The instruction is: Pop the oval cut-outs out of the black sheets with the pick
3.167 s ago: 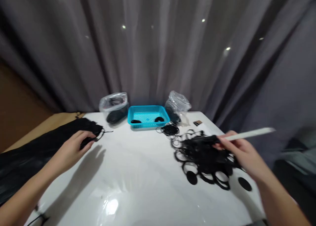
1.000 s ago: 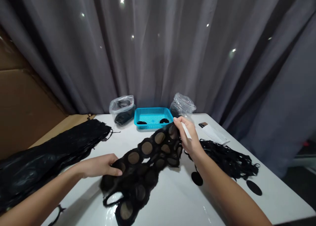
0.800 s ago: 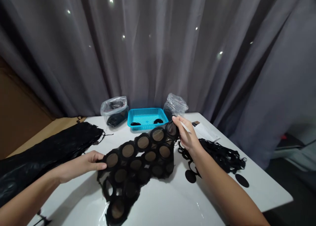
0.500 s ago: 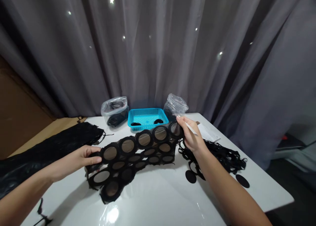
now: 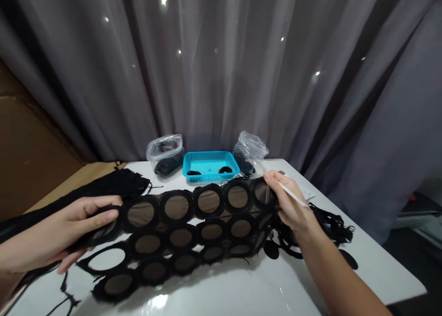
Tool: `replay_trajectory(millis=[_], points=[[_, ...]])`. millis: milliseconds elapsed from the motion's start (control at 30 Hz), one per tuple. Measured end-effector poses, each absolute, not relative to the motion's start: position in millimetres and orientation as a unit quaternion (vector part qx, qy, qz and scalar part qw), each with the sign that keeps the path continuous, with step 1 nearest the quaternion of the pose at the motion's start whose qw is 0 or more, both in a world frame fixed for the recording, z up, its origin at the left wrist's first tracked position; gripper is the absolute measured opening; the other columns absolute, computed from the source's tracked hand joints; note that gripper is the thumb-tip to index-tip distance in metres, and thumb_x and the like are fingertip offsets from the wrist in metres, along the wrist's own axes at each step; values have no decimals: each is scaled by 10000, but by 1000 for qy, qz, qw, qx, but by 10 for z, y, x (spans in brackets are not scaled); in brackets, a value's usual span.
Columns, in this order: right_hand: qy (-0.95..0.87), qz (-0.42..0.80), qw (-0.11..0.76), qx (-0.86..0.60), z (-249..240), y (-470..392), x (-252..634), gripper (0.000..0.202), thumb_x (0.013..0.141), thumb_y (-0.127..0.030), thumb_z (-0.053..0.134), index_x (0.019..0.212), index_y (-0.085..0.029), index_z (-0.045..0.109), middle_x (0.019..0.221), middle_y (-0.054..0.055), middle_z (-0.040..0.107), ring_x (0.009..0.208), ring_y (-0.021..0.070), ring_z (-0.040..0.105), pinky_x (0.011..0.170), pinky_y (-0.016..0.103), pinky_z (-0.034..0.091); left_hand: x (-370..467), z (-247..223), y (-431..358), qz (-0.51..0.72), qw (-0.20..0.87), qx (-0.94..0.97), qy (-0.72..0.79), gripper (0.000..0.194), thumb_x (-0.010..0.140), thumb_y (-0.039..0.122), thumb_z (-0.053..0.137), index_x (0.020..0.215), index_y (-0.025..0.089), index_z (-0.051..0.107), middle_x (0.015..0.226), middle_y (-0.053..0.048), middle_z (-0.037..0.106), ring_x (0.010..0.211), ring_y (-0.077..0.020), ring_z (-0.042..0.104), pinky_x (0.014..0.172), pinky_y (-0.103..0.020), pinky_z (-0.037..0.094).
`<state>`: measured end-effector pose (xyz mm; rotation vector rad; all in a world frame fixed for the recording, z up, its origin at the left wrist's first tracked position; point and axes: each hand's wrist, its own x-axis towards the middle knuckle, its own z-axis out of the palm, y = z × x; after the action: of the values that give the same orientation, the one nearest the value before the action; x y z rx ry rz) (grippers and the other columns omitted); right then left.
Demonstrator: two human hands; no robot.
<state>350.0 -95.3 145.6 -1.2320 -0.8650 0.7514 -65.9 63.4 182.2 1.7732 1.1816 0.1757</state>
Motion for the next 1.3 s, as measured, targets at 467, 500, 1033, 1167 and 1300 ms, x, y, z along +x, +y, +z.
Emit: replay_trajectory(millis=[467,500,1033,1167,1300], points=[[-495,160,419,-744,148,-307,3738,300,813,-484,645,679,-242,529,640,11,607,641,201,567,607,281,368,-246,530,1297,76,313,826,462,476,745,656,607,830,189,640,740,-34,601,738,-244,605,668,-310,477],[-495,141,419,-748,193,-337,3784,287,814,-487,649,718,-242,533,674,12,614,656,201,569,618,283,371,-262,529,1315,88,288,829,471,451,754,619,614,891,191,651,778,-45,609,791,-267,614,710,-329,478],[-525,439,436,-585,220,-349,3871,331,813,-513,706,843,-194,624,765,18,716,715,170,672,672,282,504,1655,-92,39,140,46,976,162,549,977,440,586,1433,147,500,1516,-211,468,1432,-376,406,1129,-602,361],[-560,412,386,-607,216,-340,3974,199,829,-367,692,775,-177,661,778,26,713,714,162,633,655,263,466,1622,-199,19,157,39,974,162,539,1003,460,533,1462,179,490,1546,-185,441,1447,-371,383,1151,-639,295],[-565,406,367,-618,181,-335,4016,126,827,-298,674,805,-175,688,842,32,731,741,164,629,680,263,458,1596,-205,11,165,40,972,161,539,1023,464,485,1489,192,462,1570,-171,409,1463,-352,361,1174,-633,249]])
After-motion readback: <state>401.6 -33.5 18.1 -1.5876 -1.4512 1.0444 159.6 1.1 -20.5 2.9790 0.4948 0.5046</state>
